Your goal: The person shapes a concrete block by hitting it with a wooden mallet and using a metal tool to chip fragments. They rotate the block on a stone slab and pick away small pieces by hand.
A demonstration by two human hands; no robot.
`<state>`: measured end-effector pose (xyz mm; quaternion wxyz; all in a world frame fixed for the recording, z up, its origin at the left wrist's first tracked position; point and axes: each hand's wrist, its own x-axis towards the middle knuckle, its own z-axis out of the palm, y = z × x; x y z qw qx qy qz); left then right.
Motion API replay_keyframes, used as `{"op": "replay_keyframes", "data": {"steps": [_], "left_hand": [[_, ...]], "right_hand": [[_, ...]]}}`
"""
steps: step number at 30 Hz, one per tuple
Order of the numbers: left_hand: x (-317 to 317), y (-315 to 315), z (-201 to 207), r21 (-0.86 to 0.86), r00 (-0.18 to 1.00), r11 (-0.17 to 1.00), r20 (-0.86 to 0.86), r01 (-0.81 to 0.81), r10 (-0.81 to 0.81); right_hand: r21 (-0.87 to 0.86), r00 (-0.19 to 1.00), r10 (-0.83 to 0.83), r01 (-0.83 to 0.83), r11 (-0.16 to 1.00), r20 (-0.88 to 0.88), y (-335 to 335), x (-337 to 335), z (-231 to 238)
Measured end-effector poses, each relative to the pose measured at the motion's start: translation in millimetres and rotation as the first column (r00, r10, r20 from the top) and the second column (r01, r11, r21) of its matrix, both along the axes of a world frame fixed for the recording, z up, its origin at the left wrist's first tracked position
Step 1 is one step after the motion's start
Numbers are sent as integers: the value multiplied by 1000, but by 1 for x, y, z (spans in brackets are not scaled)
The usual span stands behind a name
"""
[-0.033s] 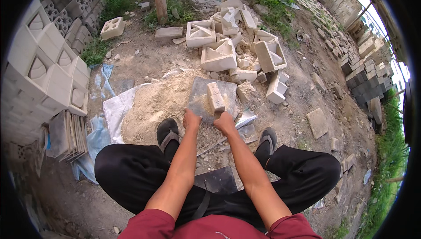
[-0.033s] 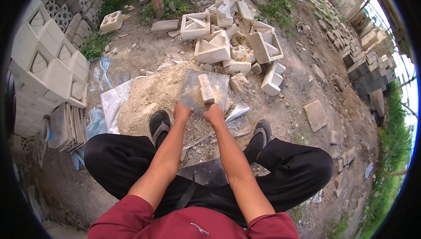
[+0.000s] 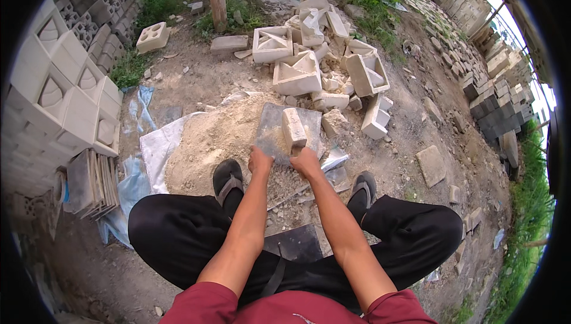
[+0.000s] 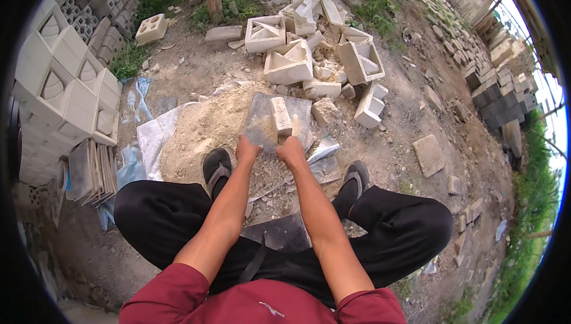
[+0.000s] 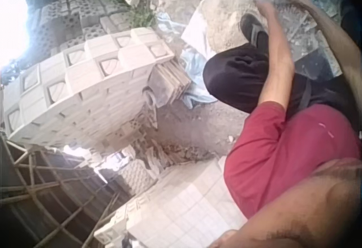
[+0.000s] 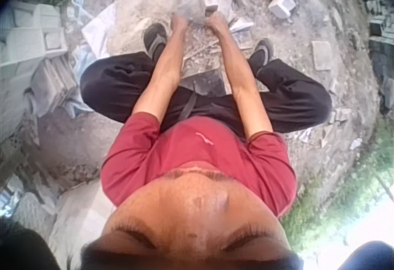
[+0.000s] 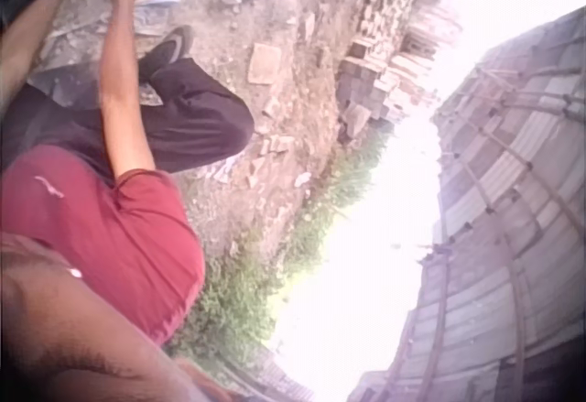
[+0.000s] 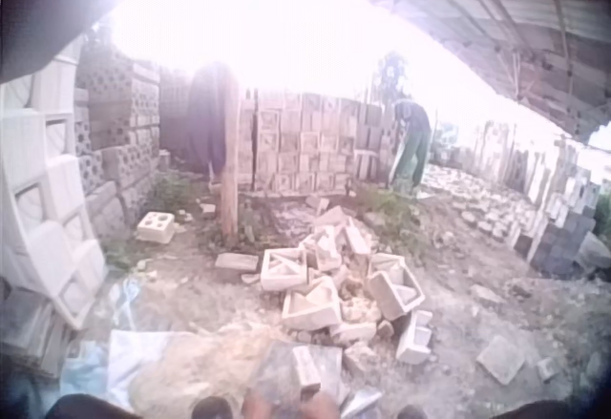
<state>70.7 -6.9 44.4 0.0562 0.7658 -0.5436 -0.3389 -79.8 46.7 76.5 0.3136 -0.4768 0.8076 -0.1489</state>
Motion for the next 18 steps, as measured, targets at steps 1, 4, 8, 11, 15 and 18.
{"op": "replay_keyframes", "data": {"steps": [1, 4, 8, 11, 15, 18], "left_hand": [[2, -2, -1, -5, 1000, 1000, 8, 0, 0], [-5, -1, 2, 1, 1000, 1000, 8, -2, 2], [-1, -1, -2, 3, 999, 999, 6, 43, -43], [-1, -3, -4, 16, 999, 999, 5, 52, -52], [1, -7, -7, 14, 999, 999, -2, 34, -34], [0, -4, -4, 30, 1000, 999, -21, 19, -19]], "right_hand": [[15, 998, 27, -28, 999, 64, -8, 0, 10], [-167, 994, -96, 102, 981, 46, -1, 11, 3], [-111, 993, -119, 119, 987, 3, 24, 25, -3], [3, 999, -27, 26, 1000, 36, 4, 12, 7], [-78, 987, -96, 107, 991, 128, -16, 14, 16], [-212, 977, -157, 185, 960, 142, 1, 28, 3]]}}
